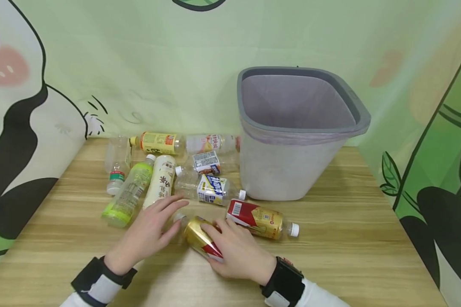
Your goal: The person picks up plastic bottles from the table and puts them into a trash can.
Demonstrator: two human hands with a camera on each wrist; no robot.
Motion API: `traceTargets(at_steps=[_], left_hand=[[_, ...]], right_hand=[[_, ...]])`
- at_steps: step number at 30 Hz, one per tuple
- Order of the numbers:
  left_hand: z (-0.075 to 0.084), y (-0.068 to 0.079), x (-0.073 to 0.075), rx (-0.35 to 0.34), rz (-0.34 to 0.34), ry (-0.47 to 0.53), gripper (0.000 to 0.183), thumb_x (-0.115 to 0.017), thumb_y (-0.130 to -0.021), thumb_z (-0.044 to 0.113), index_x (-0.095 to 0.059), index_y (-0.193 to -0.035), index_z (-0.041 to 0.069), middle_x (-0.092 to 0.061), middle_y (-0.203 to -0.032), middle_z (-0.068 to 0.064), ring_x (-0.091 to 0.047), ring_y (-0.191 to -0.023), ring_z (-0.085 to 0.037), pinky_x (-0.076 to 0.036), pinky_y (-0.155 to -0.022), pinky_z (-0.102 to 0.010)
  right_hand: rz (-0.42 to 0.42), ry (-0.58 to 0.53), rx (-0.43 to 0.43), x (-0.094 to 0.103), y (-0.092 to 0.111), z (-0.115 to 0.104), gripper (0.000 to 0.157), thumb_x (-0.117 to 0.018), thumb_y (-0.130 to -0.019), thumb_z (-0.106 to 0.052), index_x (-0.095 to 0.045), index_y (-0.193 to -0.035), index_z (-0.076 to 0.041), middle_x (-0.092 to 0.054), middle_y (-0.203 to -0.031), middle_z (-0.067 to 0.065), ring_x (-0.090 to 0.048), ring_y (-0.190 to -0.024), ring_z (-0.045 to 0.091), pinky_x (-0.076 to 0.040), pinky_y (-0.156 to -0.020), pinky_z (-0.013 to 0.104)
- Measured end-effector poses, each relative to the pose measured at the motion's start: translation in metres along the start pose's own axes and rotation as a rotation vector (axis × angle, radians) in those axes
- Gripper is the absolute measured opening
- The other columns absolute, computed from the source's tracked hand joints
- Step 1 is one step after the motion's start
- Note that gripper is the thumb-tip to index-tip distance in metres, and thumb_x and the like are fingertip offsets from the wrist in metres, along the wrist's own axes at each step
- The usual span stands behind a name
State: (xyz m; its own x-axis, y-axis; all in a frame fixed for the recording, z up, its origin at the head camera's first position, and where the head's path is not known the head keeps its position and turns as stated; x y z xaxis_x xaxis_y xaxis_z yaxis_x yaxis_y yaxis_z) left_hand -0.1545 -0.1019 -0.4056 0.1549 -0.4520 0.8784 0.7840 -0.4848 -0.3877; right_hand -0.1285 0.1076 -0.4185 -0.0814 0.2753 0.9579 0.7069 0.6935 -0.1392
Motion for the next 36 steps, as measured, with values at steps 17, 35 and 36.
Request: traceTargets(at_steps=[17,35,36], left_hand=[[0.003,0.006,-0.004,-0.007,-0.029,0.037,0.041,-0.061,-0.09,0.023,-0.056,-0.129,0.015,-0.054,-0.134,-0.01,-0.051,-0.119,-0.026,-0.045,-0.097,-0.045],[0.001,0.008,0.002,0.06,0.172,0.165,0.022,-0.061,-0.09,0.019,-0.066,-0.11,0.01,-0.063,-0.118,-0.004,-0.057,-0.11,-0.02,-0.048,-0.094,-0.039],[0.001,0.008,0.004,0.061,0.192,0.178,0.022,-0.06,-0.09,0.018,-0.066,-0.109,0.01,-0.064,-0.116,-0.004,-0.058,-0.108,-0.02,-0.048,-0.094,-0.039]], right_hand=[[-0.067,-0.02,-0.012,-0.01,0.006,0.004,0.089,-0.072,-0.074,-0.05,-0.029,-0.148,-0.024,-0.048,-0.122,0.004,-0.052,-0.099,0.019,-0.054,-0.071,0.04],[0.021,-0.256,-0.126,0.006,0.026,0.021,0.081,-0.069,-0.08,-0.044,-0.028,-0.148,-0.029,-0.047,-0.131,-0.001,-0.054,-0.103,0.012,-0.051,-0.082,0.038],[0.042,-0.256,-0.128,0.009,0.026,0.021,0.082,-0.07,-0.079,-0.044,-0.028,-0.148,-0.029,-0.047,-0.131,-0.002,-0.054,-0.102,0.011,-0.051,-0.081,0.037]])
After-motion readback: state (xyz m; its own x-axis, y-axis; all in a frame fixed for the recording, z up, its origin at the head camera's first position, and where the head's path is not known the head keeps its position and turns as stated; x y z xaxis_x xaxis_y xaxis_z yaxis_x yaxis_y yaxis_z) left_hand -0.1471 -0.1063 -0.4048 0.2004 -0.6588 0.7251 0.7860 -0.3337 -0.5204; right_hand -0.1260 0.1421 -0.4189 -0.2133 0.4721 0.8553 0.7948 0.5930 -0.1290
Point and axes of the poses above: each hand's wrist, its own y-axis away from the middle knuckle, its own x-axis out of the back of the hand, z = x × y, the point moved 3 cm from there along -y, towards the middle knuckle
